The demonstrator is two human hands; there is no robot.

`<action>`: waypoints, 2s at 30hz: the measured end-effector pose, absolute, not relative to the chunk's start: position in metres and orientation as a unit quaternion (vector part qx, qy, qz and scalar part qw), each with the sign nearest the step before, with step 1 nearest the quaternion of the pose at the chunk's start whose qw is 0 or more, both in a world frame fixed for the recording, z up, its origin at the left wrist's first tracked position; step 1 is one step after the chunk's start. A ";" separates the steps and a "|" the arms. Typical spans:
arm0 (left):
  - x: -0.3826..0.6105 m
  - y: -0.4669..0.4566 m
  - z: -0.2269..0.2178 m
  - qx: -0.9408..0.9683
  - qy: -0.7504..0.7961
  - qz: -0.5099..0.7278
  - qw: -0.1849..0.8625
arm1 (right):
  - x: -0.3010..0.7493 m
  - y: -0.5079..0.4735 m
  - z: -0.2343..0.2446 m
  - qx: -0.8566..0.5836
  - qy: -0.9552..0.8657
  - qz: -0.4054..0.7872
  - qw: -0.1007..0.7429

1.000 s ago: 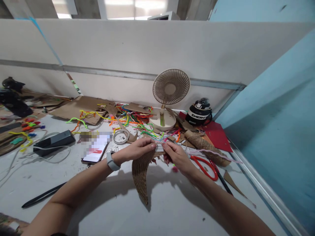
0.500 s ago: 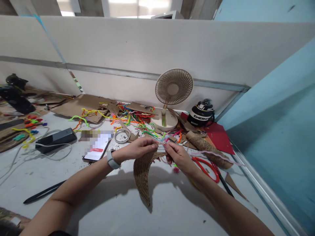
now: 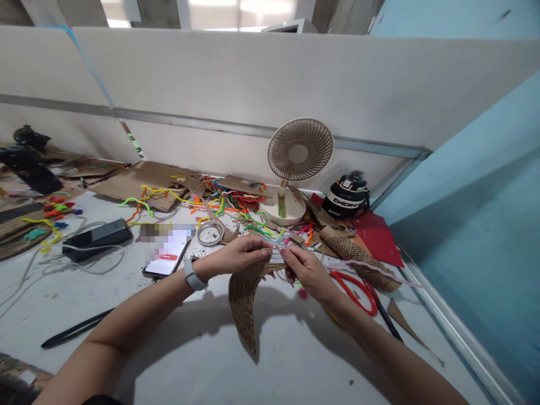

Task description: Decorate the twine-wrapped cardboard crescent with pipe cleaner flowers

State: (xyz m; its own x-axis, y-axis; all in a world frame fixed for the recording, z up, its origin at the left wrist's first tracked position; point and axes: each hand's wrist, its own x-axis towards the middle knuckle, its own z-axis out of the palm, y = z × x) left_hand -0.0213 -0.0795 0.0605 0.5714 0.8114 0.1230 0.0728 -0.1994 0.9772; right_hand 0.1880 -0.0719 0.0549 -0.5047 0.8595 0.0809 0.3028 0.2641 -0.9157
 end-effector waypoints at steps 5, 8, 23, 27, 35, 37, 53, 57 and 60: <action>-0.021 -0.079 0.061 0.692 0.314 0.337 0.556 | 0.188 -0.072 0.055 -0.396 -0.736 0.459 0.301; -0.021 -0.079 0.060 0.692 0.321 0.337 0.551 | 0.189 -0.072 0.054 -0.392 -0.737 0.461 0.302; -0.019 -0.082 0.066 0.690 0.339 0.339 0.543 | 0.187 -0.072 0.051 -0.403 -0.724 0.476 0.294; -0.018 -0.082 0.066 0.702 0.346 0.338 0.523 | 0.187 -0.072 0.050 -0.412 -0.720 0.473 0.296; -0.019 -0.080 0.062 0.717 0.338 0.338 0.507 | 0.186 -0.074 0.051 -0.423 -0.716 0.459 0.312; -0.020 -0.080 0.061 0.714 0.334 0.338 0.515 | 0.187 -0.074 0.051 -0.423 -0.716 0.458 0.315; -0.020 -0.077 0.053 0.691 0.314 0.342 0.554 | 0.188 -0.075 0.049 -0.423 -0.716 0.455 0.319; -0.020 -0.076 0.051 0.696 0.323 0.338 0.545 | 0.187 -0.075 0.049 -0.424 -0.720 0.445 0.321; -0.019 -0.076 0.051 0.692 0.332 0.337 0.545 | 0.187 -0.076 0.049 -0.431 -0.725 0.431 0.320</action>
